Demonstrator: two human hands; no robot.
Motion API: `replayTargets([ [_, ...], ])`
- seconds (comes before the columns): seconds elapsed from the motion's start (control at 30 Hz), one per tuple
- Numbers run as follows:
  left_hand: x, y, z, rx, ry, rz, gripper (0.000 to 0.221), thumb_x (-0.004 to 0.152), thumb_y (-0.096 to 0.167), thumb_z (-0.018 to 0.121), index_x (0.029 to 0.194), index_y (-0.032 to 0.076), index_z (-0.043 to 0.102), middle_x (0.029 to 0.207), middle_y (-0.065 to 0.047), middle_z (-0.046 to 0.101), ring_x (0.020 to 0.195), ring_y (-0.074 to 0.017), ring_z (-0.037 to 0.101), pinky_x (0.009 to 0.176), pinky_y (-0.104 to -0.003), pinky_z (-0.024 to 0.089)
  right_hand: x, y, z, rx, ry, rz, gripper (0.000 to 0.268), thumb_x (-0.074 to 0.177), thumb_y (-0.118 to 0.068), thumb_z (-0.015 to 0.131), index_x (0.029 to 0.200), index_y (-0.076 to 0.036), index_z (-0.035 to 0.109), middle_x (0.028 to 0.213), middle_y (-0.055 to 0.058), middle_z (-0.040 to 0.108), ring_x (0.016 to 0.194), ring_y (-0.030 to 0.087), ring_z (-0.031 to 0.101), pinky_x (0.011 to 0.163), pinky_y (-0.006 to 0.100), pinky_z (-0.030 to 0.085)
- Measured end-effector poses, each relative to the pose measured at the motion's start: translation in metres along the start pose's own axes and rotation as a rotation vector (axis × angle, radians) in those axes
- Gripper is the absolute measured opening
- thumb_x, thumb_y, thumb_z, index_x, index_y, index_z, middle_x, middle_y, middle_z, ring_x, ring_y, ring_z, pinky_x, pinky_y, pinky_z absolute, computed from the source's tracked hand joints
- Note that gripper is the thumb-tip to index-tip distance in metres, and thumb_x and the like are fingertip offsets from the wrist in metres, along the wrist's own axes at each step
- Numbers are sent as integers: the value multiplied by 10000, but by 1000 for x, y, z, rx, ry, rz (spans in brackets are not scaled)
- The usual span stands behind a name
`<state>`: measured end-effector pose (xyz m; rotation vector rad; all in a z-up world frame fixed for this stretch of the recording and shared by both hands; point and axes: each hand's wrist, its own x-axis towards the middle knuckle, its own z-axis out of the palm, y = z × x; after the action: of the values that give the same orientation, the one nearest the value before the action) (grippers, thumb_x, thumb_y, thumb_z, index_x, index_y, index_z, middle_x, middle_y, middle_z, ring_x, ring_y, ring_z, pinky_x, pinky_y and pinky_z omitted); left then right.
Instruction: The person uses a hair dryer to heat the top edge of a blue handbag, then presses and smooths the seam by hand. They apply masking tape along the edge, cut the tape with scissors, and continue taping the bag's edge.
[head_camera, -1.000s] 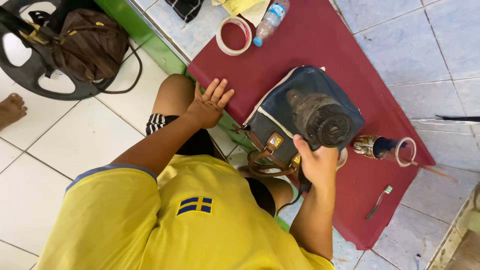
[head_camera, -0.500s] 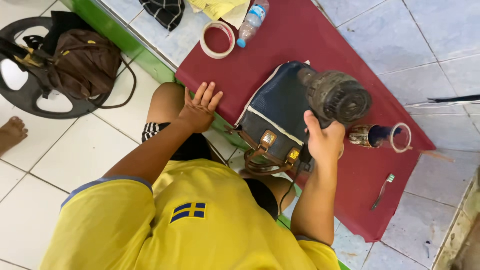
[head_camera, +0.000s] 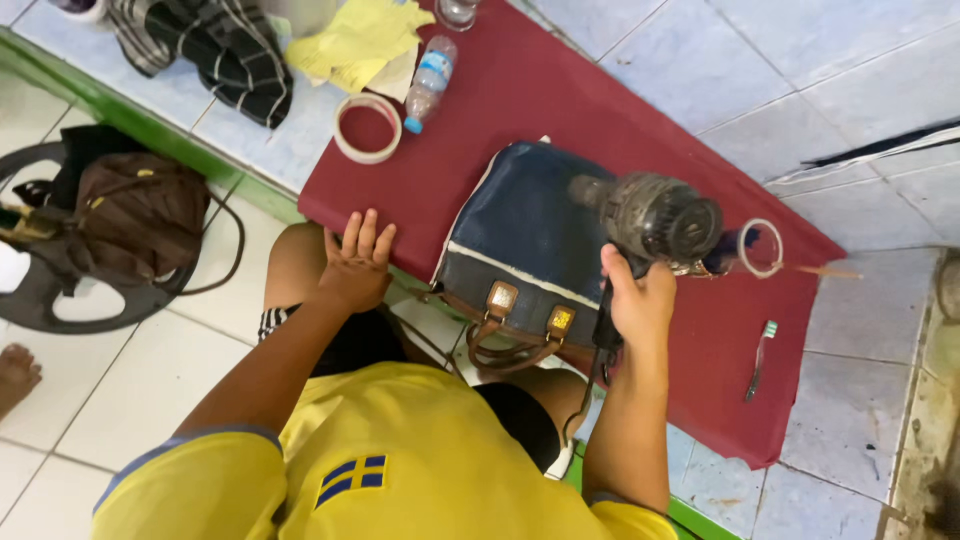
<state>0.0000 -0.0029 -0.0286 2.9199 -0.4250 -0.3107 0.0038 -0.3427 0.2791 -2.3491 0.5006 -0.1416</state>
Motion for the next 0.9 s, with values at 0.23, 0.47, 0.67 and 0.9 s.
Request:
replayTargets([
  [0.23,-5,1,2,-54,158,43,978,910,409,569,1663,155,-1,1720,-222,-101,1561,-449,-99,1132,-800,173,4,30,-27,-7,111,26,392,914,-427,780,715,-96,710,609,91,667,634,213,707,648,342,531],
  [0.47,-6,4,-5,-30,462,96,1080,781,314,762,1646,118,146,1680,-268,45,1515,-490,23,1037,-822,273,6,40,-45,33,170,112,343,902,-439,774,805,-112,744,669,70,698,670,202,729,674,338,550],
  [0.67,-7,5,-5,-86,311,68,1062,830,319,711,1647,136,58,1690,-258,-23,1529,-495,-42,1071,-842,209,3,64,-24,129,150,98,326,899,-383,806,787,-88,725,651,84,689,620,197,708,629,329,545],
  [0.9,-10,7,-14,-69,364,81,1043,834,287,733,1644,113,99,1679,-272,15,1519,-502,-22,1053,-834,249,-9,38,-2,88,41,-64,364,896,-372,793,716,-73,689,627,83,680,626,216,723,640,352,543],
])
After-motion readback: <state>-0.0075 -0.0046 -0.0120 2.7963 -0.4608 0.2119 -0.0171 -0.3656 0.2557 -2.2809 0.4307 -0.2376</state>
